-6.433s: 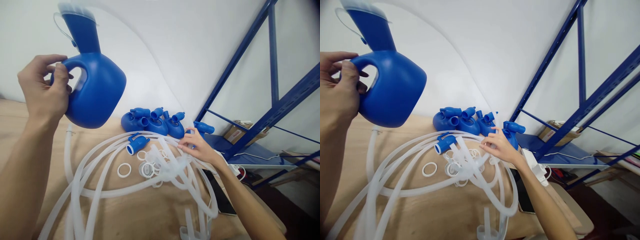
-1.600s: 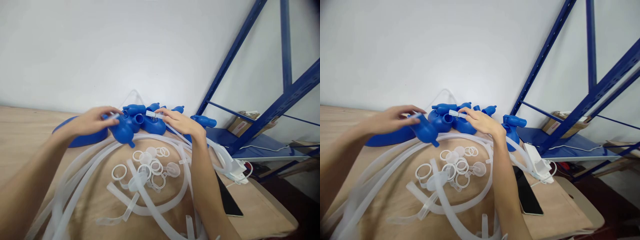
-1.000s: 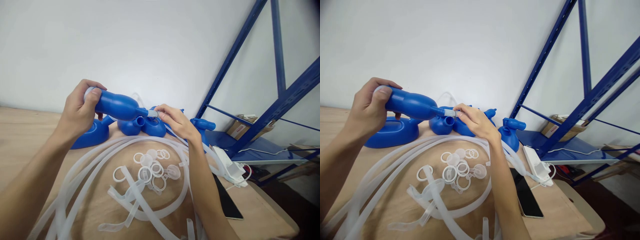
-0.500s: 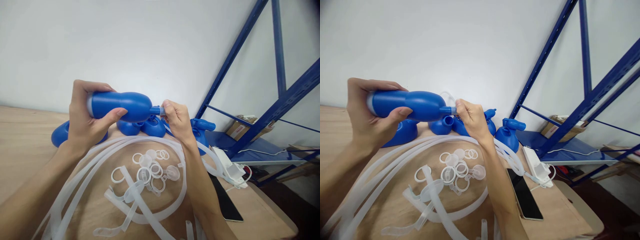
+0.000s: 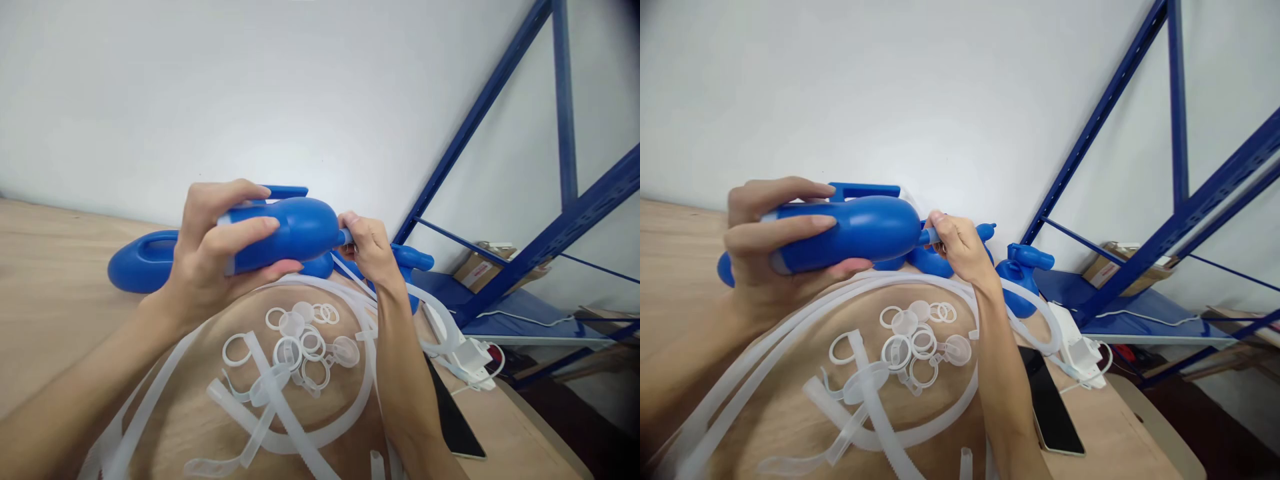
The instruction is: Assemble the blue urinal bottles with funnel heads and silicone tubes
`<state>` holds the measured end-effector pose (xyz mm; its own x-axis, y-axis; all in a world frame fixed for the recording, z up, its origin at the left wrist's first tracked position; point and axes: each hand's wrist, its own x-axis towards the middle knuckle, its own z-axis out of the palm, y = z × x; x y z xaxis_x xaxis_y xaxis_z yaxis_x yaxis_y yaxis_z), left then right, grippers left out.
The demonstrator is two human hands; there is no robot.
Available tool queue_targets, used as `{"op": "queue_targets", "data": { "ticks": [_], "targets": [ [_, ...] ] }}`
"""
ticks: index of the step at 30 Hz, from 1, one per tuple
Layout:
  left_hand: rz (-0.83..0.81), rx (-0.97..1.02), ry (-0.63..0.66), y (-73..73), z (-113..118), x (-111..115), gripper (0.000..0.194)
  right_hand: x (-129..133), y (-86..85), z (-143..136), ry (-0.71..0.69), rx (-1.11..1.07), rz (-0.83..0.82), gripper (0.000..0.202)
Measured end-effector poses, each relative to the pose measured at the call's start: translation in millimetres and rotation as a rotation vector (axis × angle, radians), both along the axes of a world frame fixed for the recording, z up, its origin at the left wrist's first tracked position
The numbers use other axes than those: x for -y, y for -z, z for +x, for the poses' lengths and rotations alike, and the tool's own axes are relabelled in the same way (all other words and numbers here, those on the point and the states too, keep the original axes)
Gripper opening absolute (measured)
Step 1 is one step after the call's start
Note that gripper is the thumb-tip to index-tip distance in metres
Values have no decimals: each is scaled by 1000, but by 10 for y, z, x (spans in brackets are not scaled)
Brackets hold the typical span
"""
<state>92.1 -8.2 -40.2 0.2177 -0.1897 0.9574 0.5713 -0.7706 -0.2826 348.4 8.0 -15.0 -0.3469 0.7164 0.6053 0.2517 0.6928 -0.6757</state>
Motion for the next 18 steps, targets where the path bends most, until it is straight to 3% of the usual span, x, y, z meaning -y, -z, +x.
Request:
{"op": "queue_targets", "data": {
  "ticks": [3, 8, 14, 18],
  "targets": [
    [-146, -50, -30, -78, -171, -116, 56, 33, -58, 59, -2, 147, -3, 61],
    [-229, 33, -76, -113, -373, -227, 56, 83, -119, 67, -95, 330, 60, 32],
    [-294, 285, -39, -83, -292, -221, 46, 86, -104, 60, 51, 314, 216, 19],
    [-351, 359, -10, -102, -240, -183, 40, 144, -112, 23, 10, 241, 261, 27]
  ]
}}
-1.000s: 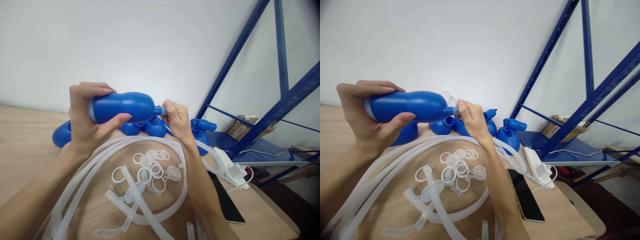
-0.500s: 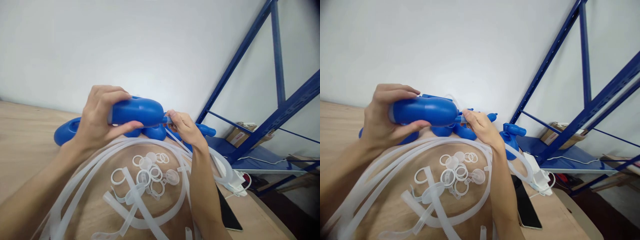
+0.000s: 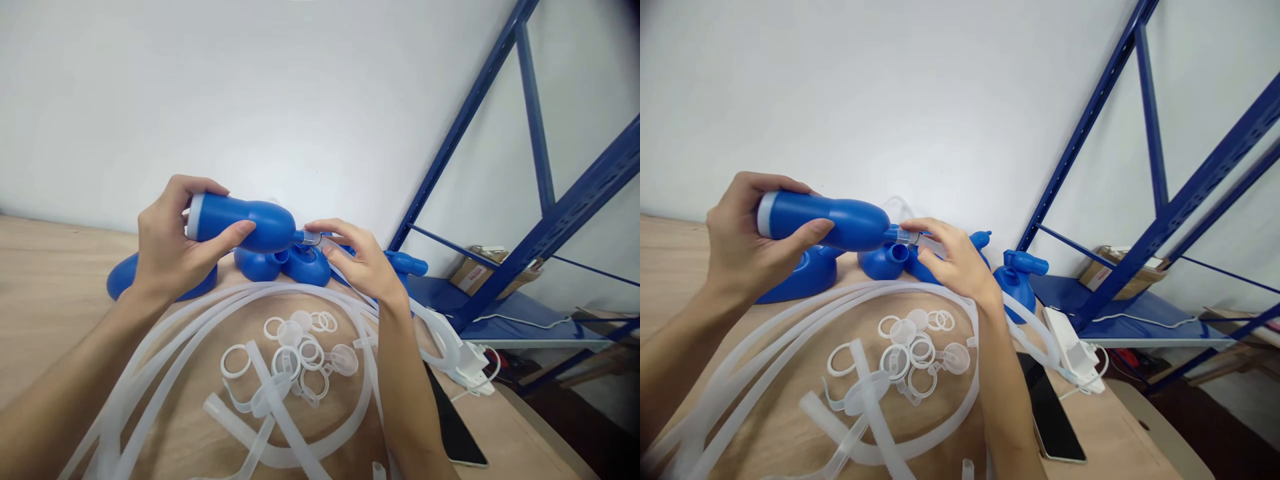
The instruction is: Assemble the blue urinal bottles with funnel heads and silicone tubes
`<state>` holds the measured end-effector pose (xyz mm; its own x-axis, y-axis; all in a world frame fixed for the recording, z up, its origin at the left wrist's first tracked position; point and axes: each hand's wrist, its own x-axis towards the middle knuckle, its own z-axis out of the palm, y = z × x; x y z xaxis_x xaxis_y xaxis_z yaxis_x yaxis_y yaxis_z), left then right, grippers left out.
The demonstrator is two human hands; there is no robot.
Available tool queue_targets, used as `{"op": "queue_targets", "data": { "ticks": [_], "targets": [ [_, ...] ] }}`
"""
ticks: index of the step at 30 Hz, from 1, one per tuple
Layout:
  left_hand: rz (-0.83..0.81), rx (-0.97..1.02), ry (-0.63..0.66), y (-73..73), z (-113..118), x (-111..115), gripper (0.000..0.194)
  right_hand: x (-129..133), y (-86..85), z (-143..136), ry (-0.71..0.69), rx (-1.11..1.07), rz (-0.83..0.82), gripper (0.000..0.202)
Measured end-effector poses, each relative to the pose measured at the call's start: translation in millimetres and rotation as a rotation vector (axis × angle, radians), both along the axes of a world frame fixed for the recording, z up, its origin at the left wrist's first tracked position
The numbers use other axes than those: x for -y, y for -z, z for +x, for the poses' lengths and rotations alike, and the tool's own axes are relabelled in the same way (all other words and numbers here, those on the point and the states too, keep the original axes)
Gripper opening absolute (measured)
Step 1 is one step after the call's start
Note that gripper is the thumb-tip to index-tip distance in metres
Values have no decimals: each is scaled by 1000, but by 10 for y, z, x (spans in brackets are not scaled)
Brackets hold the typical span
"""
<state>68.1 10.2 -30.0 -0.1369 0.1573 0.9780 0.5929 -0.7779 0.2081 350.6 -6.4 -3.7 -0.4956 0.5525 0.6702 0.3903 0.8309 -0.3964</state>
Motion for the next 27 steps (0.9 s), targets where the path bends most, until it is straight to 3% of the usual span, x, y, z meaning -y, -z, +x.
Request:
{"op": "queue_targets", "data": {
  "ticks": [4, 8, 11, 14, 19, 24, 27],
  "targets": [
    [-68, 52, 25, -8, 12, 56, 40, 27, 10, -110, -2, 25, -9, 30],
    [-113, 75, 65, 45, 94, 96, 42, 15, 50, -241, 175, -81, -10, 61],
    [-84, 79, 204, 108, 218, 108, 43, 14, 73, -290, 291, -217, 40, 67],
    [7, 56, 323, 141, 319, 128, 44, 12, 90, -291, 276, -258, 66, 66],
    [235, -60, 234, 141, 330, 210, 51, -18, 132, -306, 212, -250, 79, 66],
    [510, -259, 88, 158, 288, 291, 40, -58, 151, -319, 117, -223, 15, 65],
    [494, -343, 76, 76, 246, 354, 38, -65, 152, -346, 64, -221, -71, 65]
  ]
}}
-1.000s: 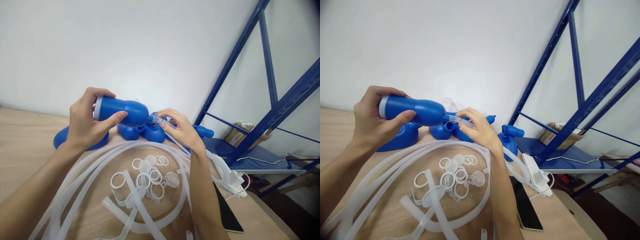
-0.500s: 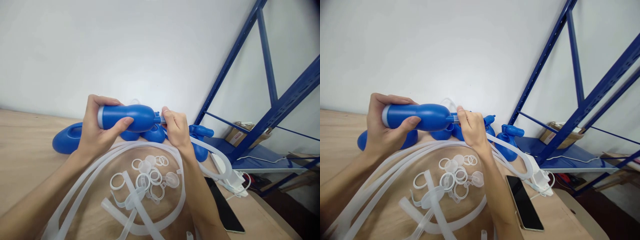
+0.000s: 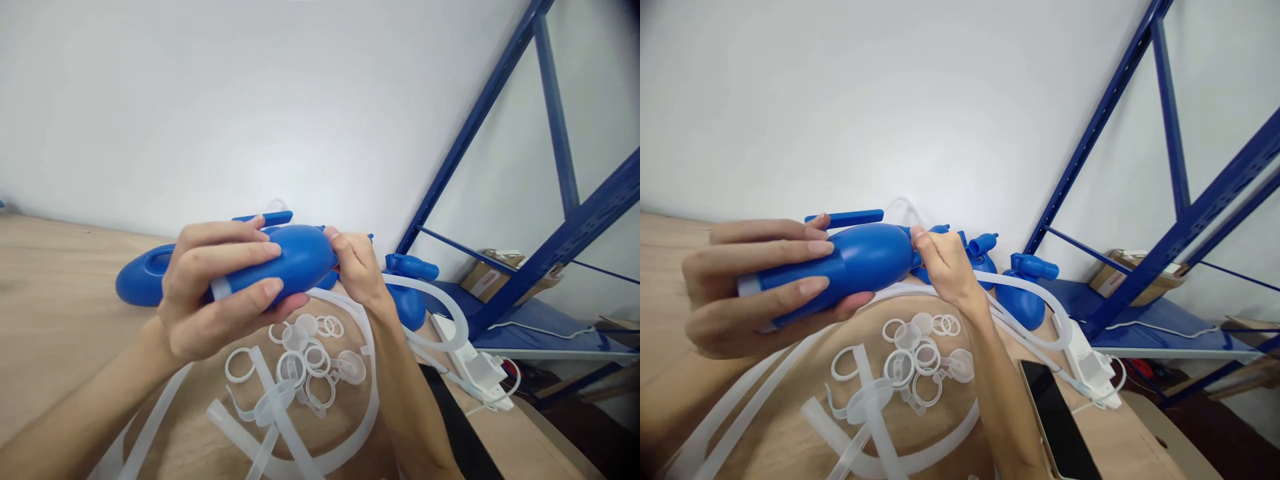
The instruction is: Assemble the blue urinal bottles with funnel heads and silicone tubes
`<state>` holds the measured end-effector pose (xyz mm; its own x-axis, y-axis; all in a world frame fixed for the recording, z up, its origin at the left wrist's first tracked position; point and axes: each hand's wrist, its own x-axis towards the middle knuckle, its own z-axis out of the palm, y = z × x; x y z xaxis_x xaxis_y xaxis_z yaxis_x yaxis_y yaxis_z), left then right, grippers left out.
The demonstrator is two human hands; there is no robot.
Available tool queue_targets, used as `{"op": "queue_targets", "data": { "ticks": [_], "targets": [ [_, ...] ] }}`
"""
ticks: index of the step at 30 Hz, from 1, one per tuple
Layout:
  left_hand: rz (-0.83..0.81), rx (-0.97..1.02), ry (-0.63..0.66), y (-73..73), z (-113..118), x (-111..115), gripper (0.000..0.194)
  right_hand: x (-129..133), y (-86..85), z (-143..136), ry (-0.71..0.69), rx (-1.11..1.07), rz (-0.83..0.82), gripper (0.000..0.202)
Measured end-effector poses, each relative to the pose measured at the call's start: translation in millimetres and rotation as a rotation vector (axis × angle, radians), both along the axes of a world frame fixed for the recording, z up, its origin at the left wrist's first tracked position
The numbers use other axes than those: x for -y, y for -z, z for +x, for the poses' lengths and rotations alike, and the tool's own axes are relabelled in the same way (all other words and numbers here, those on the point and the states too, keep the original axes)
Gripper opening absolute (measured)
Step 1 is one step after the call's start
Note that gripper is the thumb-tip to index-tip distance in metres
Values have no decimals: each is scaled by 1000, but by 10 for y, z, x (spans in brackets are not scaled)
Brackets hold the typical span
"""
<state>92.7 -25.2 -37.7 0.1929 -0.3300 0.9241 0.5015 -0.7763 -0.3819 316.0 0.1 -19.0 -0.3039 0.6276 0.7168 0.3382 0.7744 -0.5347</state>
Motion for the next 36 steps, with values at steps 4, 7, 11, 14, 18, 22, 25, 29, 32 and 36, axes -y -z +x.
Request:
{"op": "queue_targets", "data": {
  "ticks": [4, 7, 11, 14, 18, 22, 25, 29, 32, 36],
  "targets": [
    [-309, 143, 10, -161, -116, 10, 30, 67, -32, -38, -50, 38, -155, 66],
    [-330, 277, 72, -181, -186, -97, 30, 128, -98, 45, -59, 49, -207, 52],
    [-372, 335, 144, -118, -182, -220, 27, 92, -166, 284, -172, 42, -323, 36],
    [-396, 364, 171, -97, -138, -216, 26, -2, -157, 394, -297, 46, -355, 37],
    [-433, 393, 181, -101, -103, -174, 24, -100, -98, 355, -307, 29, -257, 35],
    [-439, 440, 202, -99, -108, -199, 26, -122, -48, 253, -291, -63, -227, 36],
    [-429, 461, 213, -89, -112, -245, 27, -83, -30, 190, -222, -56, -147, 36],
    [-388, 501, 245, -59, -97, -300, 26, 10, -17, 101, -165, -86, -31, 33],
    [-364, 495, 256, -32, -96, -340, 29, 50, -4, 59, -183, -120, 21, 31],
    [-363, 483, 229, 4, -117, -400, 32, 42, 1, 55, -190, -103, 65, 33]
  ]
}}
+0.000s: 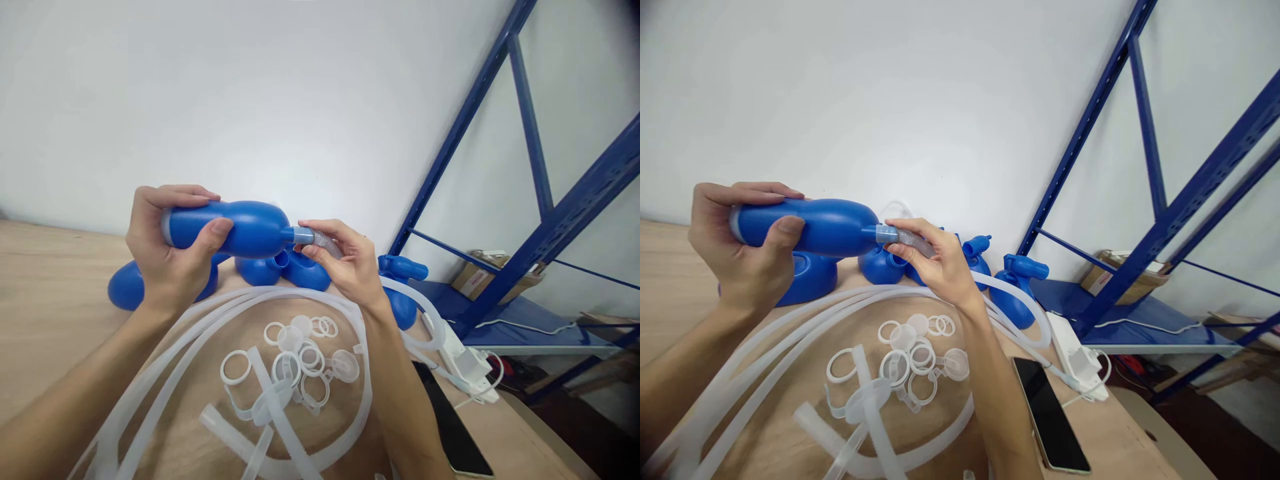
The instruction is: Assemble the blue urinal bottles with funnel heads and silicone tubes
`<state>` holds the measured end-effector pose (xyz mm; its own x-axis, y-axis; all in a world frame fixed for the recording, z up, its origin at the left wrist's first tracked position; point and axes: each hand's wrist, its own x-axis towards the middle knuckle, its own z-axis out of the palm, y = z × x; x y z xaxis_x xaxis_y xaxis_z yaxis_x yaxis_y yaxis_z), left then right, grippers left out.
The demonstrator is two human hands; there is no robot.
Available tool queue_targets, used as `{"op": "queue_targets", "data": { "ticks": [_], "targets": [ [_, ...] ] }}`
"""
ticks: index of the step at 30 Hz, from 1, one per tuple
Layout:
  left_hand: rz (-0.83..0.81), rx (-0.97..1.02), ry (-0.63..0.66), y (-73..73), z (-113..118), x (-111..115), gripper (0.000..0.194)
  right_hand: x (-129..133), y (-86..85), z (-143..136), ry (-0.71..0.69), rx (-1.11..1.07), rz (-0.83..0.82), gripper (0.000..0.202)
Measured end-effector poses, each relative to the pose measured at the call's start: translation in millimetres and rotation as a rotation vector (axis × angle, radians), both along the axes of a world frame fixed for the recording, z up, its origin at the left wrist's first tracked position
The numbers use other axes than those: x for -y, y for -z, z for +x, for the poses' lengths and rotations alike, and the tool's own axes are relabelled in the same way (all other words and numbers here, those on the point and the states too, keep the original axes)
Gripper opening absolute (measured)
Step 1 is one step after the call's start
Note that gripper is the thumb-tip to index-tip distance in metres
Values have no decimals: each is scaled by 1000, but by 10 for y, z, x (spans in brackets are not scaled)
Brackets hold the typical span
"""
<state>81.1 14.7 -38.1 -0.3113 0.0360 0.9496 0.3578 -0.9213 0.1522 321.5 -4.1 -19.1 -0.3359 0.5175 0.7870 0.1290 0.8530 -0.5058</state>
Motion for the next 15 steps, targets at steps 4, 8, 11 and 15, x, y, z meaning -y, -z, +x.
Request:
{"op": "queue_targets", "data": {
  "ticks": [4, 8, 11, 15],
  "targets": [
    [26, 8, 0, 29, -12, -48, 35, -13, -16, 7, 68, 23, 32, 31],
    [80, -2, 39, 44, 5, -62, 39, -4, -22, 4, 108, 23, 54, 30],
    [43, -7, 59, 51, 13, -50, 40, -1, -23, 17, 95, 40, 32, 32],
    [-27, -132, 74, 46, -51, -31, 49, -16, -60, 115, 138, 103, 48, 37]
  ]
}}
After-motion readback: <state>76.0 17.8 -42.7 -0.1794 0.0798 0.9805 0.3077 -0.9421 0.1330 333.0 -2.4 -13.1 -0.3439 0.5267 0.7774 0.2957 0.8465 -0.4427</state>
